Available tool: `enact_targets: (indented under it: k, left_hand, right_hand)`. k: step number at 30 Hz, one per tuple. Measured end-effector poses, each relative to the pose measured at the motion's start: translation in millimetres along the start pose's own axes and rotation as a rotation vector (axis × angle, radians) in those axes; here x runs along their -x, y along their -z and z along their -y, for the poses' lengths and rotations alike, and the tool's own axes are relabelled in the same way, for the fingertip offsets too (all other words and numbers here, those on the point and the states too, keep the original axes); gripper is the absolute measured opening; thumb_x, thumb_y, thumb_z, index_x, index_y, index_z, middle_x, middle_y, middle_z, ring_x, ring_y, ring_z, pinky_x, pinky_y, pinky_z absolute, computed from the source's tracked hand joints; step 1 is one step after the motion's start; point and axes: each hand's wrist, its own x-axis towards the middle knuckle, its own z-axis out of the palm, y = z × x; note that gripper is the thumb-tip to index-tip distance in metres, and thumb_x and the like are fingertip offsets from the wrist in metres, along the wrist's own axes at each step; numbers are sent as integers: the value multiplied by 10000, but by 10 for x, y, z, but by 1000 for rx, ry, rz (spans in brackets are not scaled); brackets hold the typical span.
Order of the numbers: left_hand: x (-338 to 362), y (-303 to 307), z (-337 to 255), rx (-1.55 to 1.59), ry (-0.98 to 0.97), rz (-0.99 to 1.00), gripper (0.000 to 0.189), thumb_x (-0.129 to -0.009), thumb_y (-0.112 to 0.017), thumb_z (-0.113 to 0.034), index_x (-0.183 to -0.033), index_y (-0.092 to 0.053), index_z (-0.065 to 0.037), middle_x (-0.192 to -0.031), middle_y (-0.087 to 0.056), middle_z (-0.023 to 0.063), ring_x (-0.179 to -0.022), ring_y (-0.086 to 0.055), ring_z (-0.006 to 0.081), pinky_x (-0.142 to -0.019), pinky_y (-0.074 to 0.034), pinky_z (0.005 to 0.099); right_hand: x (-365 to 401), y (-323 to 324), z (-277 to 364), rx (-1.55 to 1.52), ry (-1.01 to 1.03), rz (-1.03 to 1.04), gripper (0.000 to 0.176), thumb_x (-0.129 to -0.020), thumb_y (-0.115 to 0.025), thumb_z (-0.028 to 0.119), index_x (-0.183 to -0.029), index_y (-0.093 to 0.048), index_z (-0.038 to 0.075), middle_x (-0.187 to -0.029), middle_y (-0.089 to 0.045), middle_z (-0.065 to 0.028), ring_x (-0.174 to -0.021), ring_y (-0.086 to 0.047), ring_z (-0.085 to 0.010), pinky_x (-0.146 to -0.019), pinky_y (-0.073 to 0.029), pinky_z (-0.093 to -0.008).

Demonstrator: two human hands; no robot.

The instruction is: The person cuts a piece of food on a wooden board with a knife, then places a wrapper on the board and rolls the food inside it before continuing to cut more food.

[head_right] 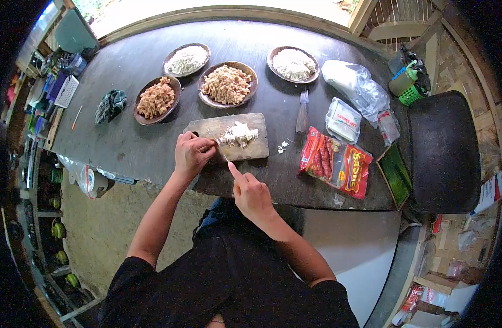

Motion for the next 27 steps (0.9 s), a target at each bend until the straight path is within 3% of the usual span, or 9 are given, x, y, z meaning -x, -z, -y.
enact_targets:
  k: [11, 20, 27]
  left_hand:
    - [-25, 56, -64, -8, 53, -21, 109, -743, -839, -255, -820, -830, -179, -773, -754, -15, -760, -574, 197, -772, -413, 347]
    - [-18, 31, -78, -44, 57, -36, 105, -736, -837, -259, -797, -826, -175, -750, -736, -13, -757, -569, 194, -769, -406, 353]
    - [-15, 22, -64, -56, 23, -62, 105, -735, -845, -263, -791, -816, -180, -763, -750, -36, -748, -555, 179, -747, -382, 345]
  right_hand:
    - [-158, -49, -66, 36, 14, 1, 566, -943, -632, 57, -1497, -540, 122, -790, -614, -155, -670, -668, -374, -629, -567, -495]
    - [-15, 5, -30, -24, 5, 0, 597, -912, -660, 30, -1490, -557, 138, -817, -646, -171, -722, -671, -380, -657, -550, -488]
    - [-101, -61, -16, 143, 4, 50, 558, -947, -628, 80, -1496, -545, 133, -818, -628, -148, -675, -690, -371, -628, -584, -477]
